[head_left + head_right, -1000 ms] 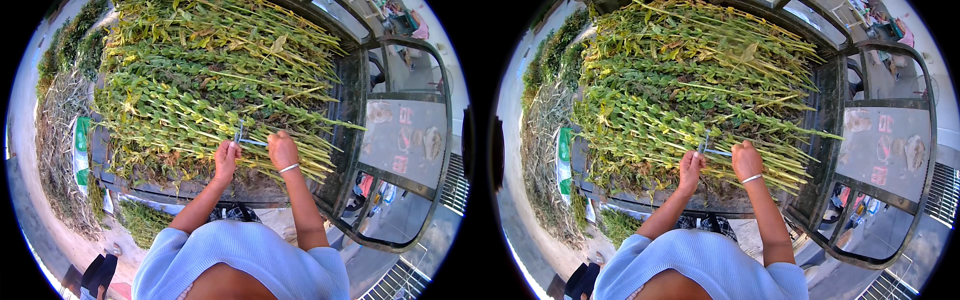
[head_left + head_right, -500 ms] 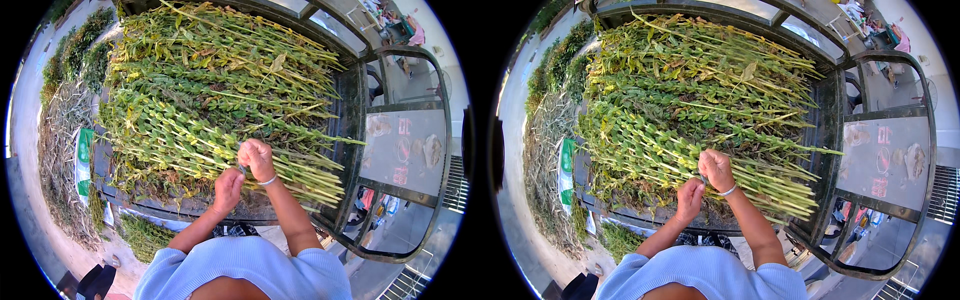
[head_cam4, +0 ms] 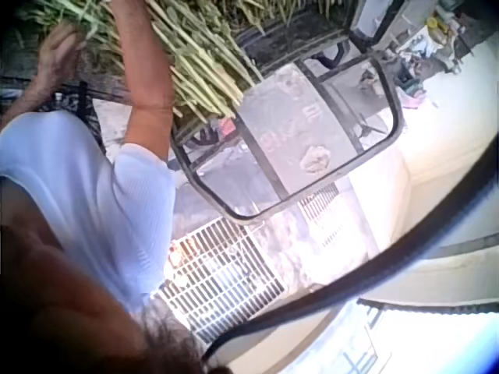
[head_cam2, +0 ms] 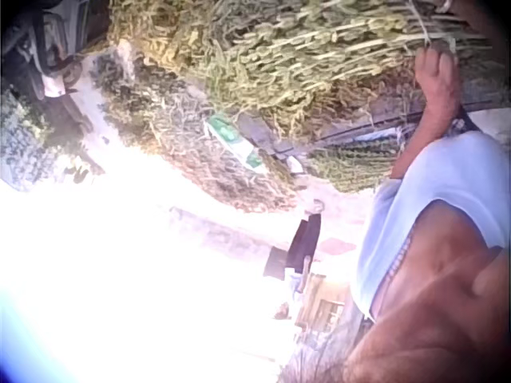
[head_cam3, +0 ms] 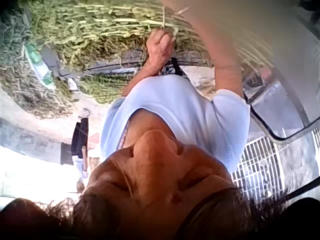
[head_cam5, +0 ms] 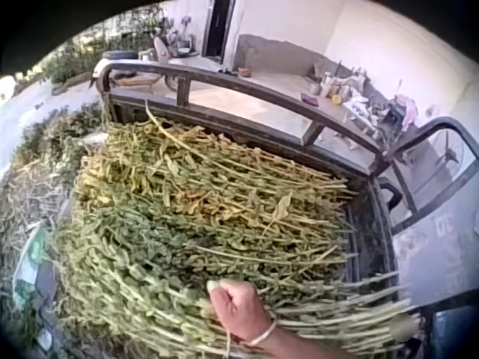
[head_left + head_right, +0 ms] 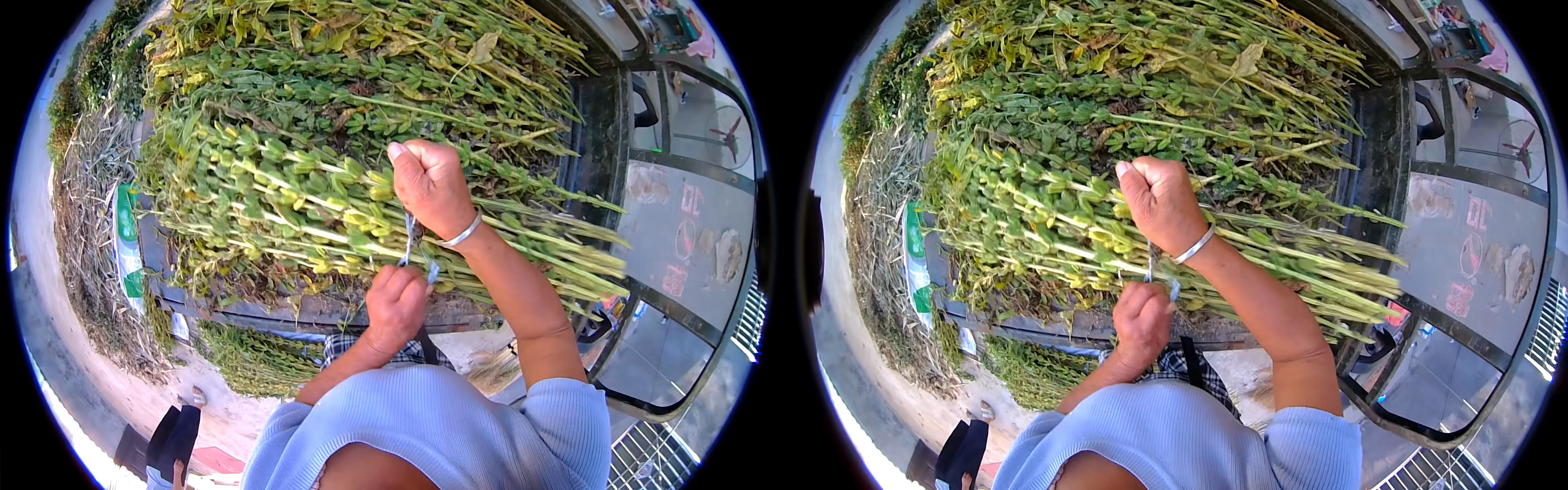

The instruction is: The person gathers a bundle of green leafy plants from a cart and ties them together using a white plastic strip. They then move to a scooter seat, pick up a pair of scissors, and cut a piece of light-colored fabric into strips.

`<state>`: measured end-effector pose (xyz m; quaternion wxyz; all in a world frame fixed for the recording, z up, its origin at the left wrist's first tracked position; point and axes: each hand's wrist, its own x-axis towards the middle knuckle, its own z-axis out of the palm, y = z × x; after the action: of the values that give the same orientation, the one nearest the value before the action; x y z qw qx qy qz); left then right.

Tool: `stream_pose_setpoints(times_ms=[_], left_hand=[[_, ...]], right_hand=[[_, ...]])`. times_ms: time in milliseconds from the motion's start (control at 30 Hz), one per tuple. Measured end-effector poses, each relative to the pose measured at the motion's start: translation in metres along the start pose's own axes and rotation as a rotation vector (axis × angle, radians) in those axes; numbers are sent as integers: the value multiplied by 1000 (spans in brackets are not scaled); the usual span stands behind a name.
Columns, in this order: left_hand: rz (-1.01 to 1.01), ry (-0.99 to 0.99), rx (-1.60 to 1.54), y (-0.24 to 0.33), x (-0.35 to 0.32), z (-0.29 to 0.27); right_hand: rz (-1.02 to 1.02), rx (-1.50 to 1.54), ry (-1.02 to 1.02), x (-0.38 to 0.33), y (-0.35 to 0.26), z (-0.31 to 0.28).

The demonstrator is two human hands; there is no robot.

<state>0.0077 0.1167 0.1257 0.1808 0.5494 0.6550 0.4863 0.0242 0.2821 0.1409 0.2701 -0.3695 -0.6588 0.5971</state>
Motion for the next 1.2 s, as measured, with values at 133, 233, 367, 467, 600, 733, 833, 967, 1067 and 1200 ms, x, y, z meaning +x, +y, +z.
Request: stream_pose_setpoints(times_ms=[133,233,367,467,600,733,833,967,1067,1200], left_hand=[[-66,-75,-37,-39,-7,35],[-89,26,-105,-43,-1,30],[-155,33,-162,-35,-14,23],[-273,-43,-236,-57,-29,43],[-212,165,-278,-33,-50,26],[-244,181,-351,-78,-44,76],[-236,235,-485,-89,-18,87],[-308,184,-622,-55,-3,38],[-42,206,-633,-32,3,18],[40,196,-444,-63,-6,65]], right_hand=[[140,-227,232,40,104,-12],[92,-169,120,37,83,-6],[226,-39,59,42,65,2],[512,-65,193,48,126,-1],[101,-68,-95,23,9,5],[352,113,96,54,105,-7],[520,266,105,78,113,-11],[110,181,-28,45,20,-20],[28,361,-42,16,-47,-37],[-109,37,14,21,-24,-39]])
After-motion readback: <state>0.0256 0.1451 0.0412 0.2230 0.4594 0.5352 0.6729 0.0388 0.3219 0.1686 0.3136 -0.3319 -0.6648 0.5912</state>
